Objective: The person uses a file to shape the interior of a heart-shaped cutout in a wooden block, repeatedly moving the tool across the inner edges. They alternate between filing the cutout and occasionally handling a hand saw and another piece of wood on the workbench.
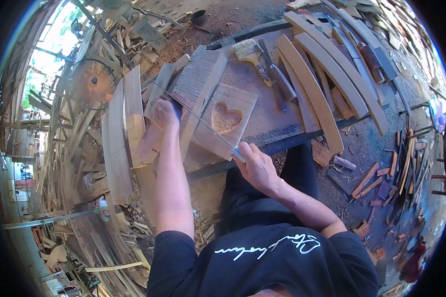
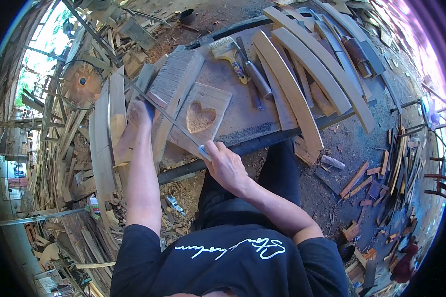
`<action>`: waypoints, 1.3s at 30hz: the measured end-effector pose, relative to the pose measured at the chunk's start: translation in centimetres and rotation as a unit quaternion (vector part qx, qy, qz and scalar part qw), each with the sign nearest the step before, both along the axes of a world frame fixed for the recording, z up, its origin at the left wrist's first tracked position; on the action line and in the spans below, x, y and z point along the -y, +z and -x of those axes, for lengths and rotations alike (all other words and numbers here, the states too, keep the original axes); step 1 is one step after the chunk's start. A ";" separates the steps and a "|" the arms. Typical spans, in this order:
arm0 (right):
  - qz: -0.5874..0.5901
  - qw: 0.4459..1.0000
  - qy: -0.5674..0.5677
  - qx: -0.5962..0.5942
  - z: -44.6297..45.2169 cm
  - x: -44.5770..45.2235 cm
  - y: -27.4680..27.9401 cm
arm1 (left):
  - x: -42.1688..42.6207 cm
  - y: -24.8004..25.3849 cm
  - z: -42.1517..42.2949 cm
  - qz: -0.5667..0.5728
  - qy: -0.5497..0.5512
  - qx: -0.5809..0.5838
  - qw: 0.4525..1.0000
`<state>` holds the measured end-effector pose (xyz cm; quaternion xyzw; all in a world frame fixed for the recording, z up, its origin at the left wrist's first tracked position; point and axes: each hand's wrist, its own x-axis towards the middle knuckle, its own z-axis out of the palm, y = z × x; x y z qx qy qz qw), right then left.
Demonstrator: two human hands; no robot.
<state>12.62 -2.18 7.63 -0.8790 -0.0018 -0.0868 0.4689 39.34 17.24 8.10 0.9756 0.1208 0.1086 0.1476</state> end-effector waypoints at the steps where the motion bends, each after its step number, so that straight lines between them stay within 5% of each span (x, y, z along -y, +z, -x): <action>1: 0.000 1.000 0.000 -0.003 -0.5 -0.5 0.0 | 0.5 0.8 0.7 0.020 0.001 -0.013 1.000; 4: -0.006 0.999 -0.016 0.052 -3.5 -1.6 0.6 | 2.4 4.1 3.1 0.018 -0.031 -0.004 0.999; 7: 0.012 1.000 0.007 0.006 -4.6 -0.5 0.5 | 1.9 2.5 1.8 0.015 -0.009 0.072 0.997; 20: 0.010 1.000 0.009 -0.006 -4.6 -0.5 1.1 | 1.2 2.3 1.5 -0.019 -0.023 -0.004 1.000; 24: 0.004 1.000 0.001 0.025 -4.5 -0.6 -1.1 | -0.4 -0.4 2.5 -0.075 -0.099 0.072 0.990; 26: 0.001 1.000 0.003 0.022 -4.4 -0.7 -0.9 | -0.1 -0.3 4.1 -0.105 -0.078 0.137 0.982; 35: -0.018 0.996 0.003 0.083 -2.9 -0.6 0.4 | 2.3 1.2 3.1 -0.122 0.028 0.060 0.990; 39: -0.028 0.999 0.007 -0.025 1.3 1.2 1.1 | 1.8 0.9 3.0 -0.130 0.034 0.029 0.991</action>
